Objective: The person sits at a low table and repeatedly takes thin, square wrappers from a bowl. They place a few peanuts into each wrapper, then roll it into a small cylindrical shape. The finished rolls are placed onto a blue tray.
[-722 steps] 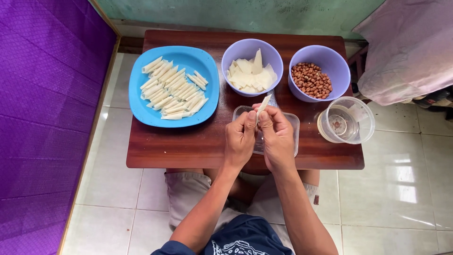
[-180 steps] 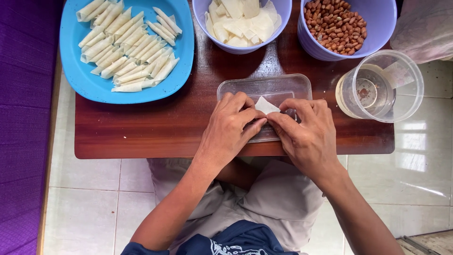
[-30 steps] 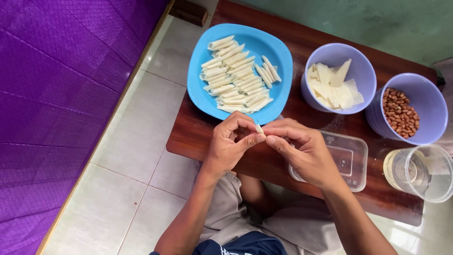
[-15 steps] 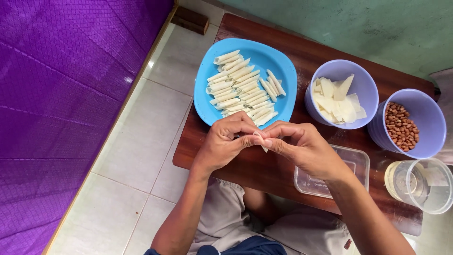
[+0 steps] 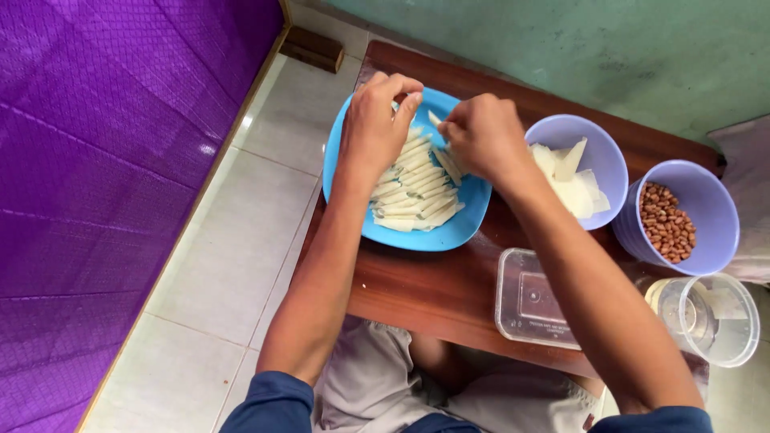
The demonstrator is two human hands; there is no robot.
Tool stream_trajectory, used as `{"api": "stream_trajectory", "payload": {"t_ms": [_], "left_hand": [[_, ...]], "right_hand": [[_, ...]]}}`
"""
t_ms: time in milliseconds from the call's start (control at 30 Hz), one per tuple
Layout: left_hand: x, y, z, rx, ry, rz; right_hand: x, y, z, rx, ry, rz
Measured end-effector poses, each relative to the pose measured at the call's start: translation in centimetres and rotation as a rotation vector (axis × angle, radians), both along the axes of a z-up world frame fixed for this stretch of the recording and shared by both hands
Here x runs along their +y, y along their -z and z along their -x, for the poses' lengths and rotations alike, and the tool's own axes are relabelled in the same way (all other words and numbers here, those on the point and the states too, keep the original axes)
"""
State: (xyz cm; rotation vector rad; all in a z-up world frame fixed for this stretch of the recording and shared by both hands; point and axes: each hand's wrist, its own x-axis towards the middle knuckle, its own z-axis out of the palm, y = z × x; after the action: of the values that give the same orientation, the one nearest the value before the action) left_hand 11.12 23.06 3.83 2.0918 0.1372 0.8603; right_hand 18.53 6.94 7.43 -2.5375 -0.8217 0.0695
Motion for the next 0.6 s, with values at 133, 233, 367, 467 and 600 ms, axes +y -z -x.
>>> {"api": "stream_trajectory", "payload": {"t_ms": [133, 233, 367, 467, 600], "left_hand": [[0.4, 2.3, -0.9, 0.129, 0.024, -0.036], [0.2, 3.3, -1.1, 0.209, 0.018, -0.053], [0.3, 3.6, -1.5, 0.220, 0.033, -0.063], [0.3, 4.0, -1.7, 0.227, 0.047, -0.065], [0.5, 4.2, -1.7, 0.232, 0.054, -0.068]], "right_hand": [[0.9, 3.7, -2.7, -0.107, 0.020, 0.149], [1.3, 4.6, -3.4, -0.100, 0.009, 0.200], [2.0, 4.0, -3.0, -0.116, -0.024, 0.234], [2.2, 3.4, -2.8, -0.098, -0.070, 0.249], [2.7, 3.3, -3.2, -0.067, -0.054, 0.204]]}}
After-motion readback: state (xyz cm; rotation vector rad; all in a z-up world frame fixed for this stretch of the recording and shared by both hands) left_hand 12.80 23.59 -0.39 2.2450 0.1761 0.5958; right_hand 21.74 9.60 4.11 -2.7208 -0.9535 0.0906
